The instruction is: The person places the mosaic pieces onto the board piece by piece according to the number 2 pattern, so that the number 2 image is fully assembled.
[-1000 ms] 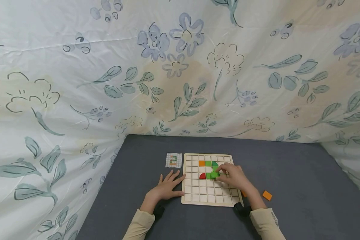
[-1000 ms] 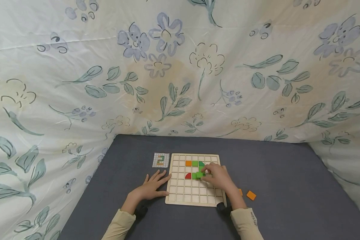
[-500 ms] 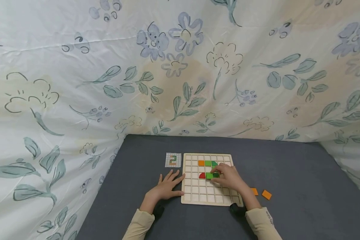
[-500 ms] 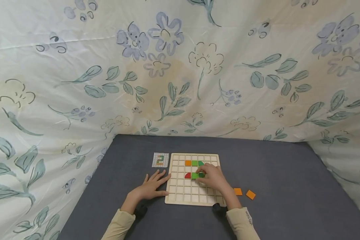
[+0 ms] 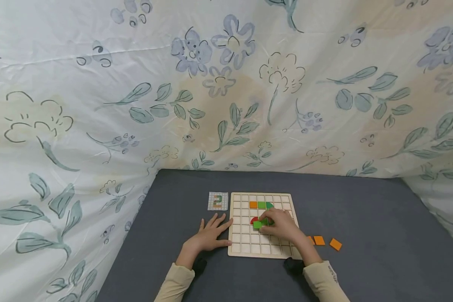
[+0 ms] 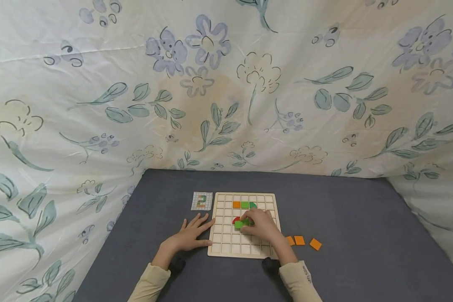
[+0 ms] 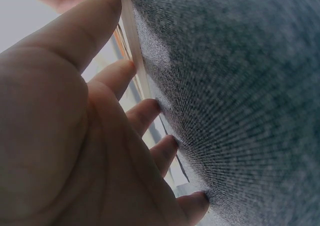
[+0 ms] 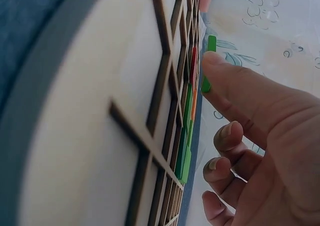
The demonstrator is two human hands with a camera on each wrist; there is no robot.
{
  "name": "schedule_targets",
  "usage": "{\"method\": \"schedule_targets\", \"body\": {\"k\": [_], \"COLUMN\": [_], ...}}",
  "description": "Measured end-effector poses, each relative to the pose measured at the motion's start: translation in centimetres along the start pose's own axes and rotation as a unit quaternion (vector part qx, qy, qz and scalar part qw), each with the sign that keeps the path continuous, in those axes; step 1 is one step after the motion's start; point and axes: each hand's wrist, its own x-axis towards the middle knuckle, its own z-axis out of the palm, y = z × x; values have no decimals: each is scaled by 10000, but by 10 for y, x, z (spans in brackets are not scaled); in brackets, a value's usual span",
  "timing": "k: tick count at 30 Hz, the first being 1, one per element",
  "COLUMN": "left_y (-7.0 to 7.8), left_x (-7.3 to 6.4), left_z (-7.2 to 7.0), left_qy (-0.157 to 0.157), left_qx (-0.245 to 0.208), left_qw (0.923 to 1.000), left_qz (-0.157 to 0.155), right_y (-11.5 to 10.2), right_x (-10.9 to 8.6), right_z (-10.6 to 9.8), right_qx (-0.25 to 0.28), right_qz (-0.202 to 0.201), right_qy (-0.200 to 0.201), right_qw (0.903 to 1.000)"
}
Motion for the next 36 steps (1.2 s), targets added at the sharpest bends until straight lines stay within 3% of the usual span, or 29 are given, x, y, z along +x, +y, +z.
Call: {"method": "schedule_targets", "body": {"k": [10, 20, 36], "left_y": [1, 3, 3], "left_x": [-1, -4, -2], "left_z": [0, -2, -1], "left_qy": [-25, 23, 50], "left_qx": [-28, -21, -24], "left_qw": [10000, 10000, 10000], "left_qz": [-5, 47, 4], "right_y": [-6, -12, -8], "right_x": [-2, -2, -3], "right_z": [4, 6, 9], "right_qx": [-57, -199, -191], "right_qz": [-94, -10, 14], "right_qy": [121, -48, -26], "right_qw": [9999, 9998, 9998]}}
